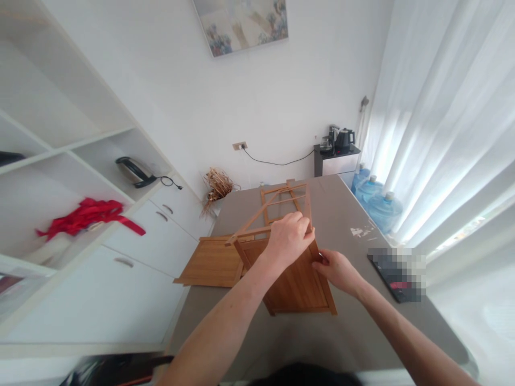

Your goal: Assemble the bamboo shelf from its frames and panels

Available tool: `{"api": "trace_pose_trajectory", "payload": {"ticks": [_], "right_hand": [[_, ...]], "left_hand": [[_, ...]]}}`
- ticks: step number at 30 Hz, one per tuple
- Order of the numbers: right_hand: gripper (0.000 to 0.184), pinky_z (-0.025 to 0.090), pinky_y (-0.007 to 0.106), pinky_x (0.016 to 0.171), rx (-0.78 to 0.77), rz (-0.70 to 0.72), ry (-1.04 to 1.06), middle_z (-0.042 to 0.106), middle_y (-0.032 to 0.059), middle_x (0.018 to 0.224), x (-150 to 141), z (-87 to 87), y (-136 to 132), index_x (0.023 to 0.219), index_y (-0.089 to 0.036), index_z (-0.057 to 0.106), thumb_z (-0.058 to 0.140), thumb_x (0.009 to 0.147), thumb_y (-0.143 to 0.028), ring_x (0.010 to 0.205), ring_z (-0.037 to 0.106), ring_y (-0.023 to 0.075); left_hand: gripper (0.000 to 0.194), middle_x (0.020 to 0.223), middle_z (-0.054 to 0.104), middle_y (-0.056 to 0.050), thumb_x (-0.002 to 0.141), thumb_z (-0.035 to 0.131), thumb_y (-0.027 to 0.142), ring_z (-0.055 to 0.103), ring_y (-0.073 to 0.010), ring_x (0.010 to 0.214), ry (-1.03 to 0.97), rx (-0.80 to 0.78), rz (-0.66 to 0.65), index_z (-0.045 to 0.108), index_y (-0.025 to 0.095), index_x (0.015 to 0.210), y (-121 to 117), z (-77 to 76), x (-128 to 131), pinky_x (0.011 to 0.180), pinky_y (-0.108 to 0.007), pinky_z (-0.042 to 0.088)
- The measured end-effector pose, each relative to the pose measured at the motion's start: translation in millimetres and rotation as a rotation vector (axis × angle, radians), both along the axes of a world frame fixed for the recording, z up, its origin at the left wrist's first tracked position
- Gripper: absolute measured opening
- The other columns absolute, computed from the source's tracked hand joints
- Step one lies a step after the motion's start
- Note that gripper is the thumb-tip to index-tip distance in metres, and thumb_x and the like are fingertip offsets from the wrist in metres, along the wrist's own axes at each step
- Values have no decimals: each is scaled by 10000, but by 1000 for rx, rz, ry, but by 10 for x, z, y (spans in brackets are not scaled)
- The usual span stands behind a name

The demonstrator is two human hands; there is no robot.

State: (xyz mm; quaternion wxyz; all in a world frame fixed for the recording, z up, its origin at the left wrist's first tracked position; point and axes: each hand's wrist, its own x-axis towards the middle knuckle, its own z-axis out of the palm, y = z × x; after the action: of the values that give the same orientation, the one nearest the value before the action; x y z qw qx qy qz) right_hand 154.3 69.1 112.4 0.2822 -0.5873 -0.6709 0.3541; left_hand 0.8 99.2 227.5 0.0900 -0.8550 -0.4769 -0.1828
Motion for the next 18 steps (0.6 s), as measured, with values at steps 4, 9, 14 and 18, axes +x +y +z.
{"api": "trace_pose_trajectory", "payload": {"ticks": [4, 9, 14, 18], "right_hand": [[166, 226, 233, 509, 32, 77, -67, 445, -49, 544, -59, 112, 167, 617, -196, 447, 535, 734, -272, 530, 382, 98], [216, 229, 223, 496, 81, 122, -33, 414, -58, 546, -165, 186, 288, 621, -201, 395, 524, 755, -311, 526, 354, 91], [255, 236, 223, 490, 119, 125, -26, 421, -54, 555, -310, 135, 369, 622, -208, 357, 528, 766, -330, 515, 339, 89], [216, 234, 224, 493, 99, 113, -61, 451, -46, 557, -340, 29, 328, 625, -207, 374, 530, 757, -275, 512, 356, 93]], "left_hand": [[198, 779, 590, -42, 852, 481, 278, 544, -154, 723, -7, 13, 12, 601, 175, 733, 80, 129, -89, 576, -259, 360], [212, 775, 588, -54, 852, 476, 264, 556, -168, 734, 12, -1, 30, 615, 169, 723, 217, 295, -128, 591, -277, 371], [207, 807, 590, -64, 853, 463, 241, 559, -180, 777, 68, 15, 29, 629, 164, 756, 285, 315, -104, 588, -270, 380], [205, 806, 587, -58, 861, 460, 251, 559, -181, 787, 90, 18, 0, 617, 163, 764, 240, 139, -178, 584, -265, 397]]}}
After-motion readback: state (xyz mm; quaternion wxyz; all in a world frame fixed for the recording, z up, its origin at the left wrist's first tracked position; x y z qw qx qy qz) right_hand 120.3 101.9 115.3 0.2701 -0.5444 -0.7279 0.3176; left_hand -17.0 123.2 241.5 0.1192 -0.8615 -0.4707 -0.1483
